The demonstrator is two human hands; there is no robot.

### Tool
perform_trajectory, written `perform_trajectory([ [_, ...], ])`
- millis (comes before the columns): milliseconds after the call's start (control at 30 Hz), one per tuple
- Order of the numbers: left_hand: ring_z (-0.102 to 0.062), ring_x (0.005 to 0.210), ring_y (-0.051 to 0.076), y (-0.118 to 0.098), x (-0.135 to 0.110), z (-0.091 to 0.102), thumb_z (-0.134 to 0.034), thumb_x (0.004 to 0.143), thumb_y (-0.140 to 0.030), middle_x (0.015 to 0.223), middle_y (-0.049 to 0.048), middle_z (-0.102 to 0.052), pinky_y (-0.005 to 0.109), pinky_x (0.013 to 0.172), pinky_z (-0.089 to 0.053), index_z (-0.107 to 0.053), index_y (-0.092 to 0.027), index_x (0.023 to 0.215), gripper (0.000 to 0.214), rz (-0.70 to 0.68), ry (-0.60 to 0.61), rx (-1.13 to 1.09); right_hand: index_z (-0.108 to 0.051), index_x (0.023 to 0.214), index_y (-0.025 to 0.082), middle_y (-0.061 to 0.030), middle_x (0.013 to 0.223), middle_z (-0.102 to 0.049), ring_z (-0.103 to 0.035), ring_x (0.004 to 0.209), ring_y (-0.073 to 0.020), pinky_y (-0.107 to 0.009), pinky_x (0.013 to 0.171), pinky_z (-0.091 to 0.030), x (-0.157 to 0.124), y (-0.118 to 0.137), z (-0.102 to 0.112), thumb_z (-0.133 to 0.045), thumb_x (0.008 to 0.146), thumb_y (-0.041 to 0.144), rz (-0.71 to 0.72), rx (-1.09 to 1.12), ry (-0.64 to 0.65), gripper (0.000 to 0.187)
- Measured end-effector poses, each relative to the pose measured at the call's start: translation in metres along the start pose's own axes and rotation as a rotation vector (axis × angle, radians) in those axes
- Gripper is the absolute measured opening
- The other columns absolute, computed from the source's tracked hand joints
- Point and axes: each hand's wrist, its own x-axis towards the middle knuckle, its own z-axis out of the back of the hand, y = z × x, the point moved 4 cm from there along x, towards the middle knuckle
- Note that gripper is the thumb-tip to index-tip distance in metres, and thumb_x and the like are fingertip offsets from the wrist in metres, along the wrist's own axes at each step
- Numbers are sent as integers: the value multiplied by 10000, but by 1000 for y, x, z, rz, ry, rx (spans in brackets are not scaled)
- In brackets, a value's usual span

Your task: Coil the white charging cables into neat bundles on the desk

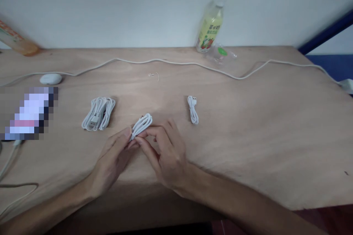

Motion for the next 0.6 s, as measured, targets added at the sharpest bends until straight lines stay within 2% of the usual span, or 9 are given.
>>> perform_trajectory([
  [167,-591,869,230,0,-1,3,-653,1037,-584,832,40,-667,326,839,-513,-750,-218,832,431,6,-52,9,-615,1095,231,-20,973,-725,-650,852,-189,-332,755,-549,-3,0,2,-683,1054,141,-50,-29,-33,120],
  [267,-591,868,229,-2,-2,4,-654,1037,-577,818,33,-654,321,842,-519,-721,-218,813,428,-9,-66,36,-616,1174,222,-36,1021,-709,-642,846,-189,-318,700,-561,-2,-5,2,-700,1053,212,-138,-6,16,147],
  [433,-617,976,244,-4,-5,0,-588,1086,-561,975,56,-724,352,965,-515,-768,-211,942,419,-25,17,6,-624,1099,231,-32,1059,-691,-662,902,-175,-292,694,-564,2,-8,0,-622,1081,163,-107,88,118,70],
  [500,-637,1049,267,-2,-6,1,-597,1079,-572,1044,77,-753,389,1042,-506,-788,-195,1011,429,-7,3,1,-623,1099,232,-23,1047,-686,-661,904,-167,-279,686,-558,3,-8,1,-615,1080,141,-90,99,116,93],
  [600,-655,1088,287,1,-7,3,-610,1069,-584,1030,93,-765,425,1092,-501,-780,-177,987,449,10,-27,20,-625,1095,235,-10,1018,-676,-649,871,-159,-273,682,-554,2,-8,1,-617,1079,135,-94,98,102,101],
])
